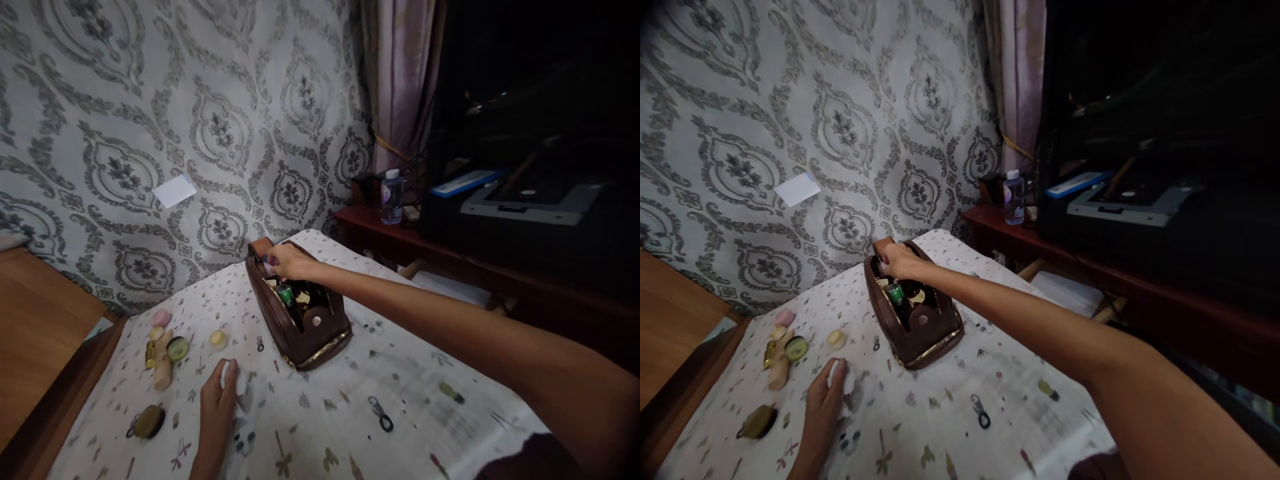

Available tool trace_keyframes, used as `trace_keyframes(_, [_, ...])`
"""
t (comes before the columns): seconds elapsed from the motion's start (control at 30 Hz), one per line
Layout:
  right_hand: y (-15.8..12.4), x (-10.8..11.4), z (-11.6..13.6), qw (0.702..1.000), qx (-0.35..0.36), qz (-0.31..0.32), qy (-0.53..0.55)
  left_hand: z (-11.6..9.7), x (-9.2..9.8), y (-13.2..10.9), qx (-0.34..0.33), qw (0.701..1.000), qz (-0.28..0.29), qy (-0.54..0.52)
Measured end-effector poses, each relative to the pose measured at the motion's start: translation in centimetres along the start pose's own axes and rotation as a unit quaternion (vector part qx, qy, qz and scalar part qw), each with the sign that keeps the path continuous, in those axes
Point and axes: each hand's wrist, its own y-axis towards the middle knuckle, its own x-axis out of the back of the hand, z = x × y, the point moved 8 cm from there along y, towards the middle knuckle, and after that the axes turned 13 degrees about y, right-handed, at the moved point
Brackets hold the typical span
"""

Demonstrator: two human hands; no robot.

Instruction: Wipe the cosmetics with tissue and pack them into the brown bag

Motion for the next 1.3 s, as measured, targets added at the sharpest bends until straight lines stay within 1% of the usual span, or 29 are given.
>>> trace_keyframes(0.17, [1.8, -0.6, 0.2, 1.0, -0.024, -0.011, 0.006, -0.1, -0.3, -0.1, -0.002, 1.0, 0.024, 0.001])
trace_keyframes(0.27, [2.3, -0.9, 0.1, 1.0, -0.028, -0.008, 0.001, -0.5, -0.2, -0.2, -0.012, 1.0, 0.025, 0.009])
trace_keyframes(0.5, [1.2, -0.8, 0.1, 0.999, -0.012, 0.011, -0.029, -0.5, -0.3, -0.2, -0.014, 1.0, 0.019, 0.011])
trace_keyframes(0.63, [0.4, -0.1, 0.4, 0.999, 0.003, 0.011, -0.044, -0.1, -0.3, -0.2, -0.003, 1.0, 0.03, 0.007])
trace_keyframes(0.7, [-0.1, 0.0, 0.4, 0.999, 0.0, 0.026, -0.041, 0.0, -0.4, -0.2, 0.004, 0.999, 0.035, 0.002])
trace_keyframes(0.77, [-0.4, -0.2, 0.5, 0.998, -0.006, 0.051, -0.029, 0.1, -0.4, -0.3, 0.01, 0.999, 0.033, -0.001])
trace_keyframes(0.83, [-0.6, -0.5, 0.8, 0.998, -0.004, 0.061, -0.007, 0.1, -0.4, -0.3, 0.014, 0.999, 0.03, -0.001])
trace_keyframes(0.97, [-0.1, -1.0, 1.2, 0.998, 0.007, 0.038, 0.05, 0.1, -0.5, -0.3, 0.013, 0.999, 0.034, 0.003])
trace_keyframes(1.13, [0.3, -1.5, 0.4, 0.993, -0.008, 0.031, 0.11, -0.1, -0.2, -0.3, 0.005, 1.0, 0.03, 0.002])
trace_keyframes(1.3, [0.0, -0.9, -0.1, 0.99, -0.028, 0.033, 0.132, -0.6, -0.2, -0.3, -0.003, 1.0, 0.029, -0.008])
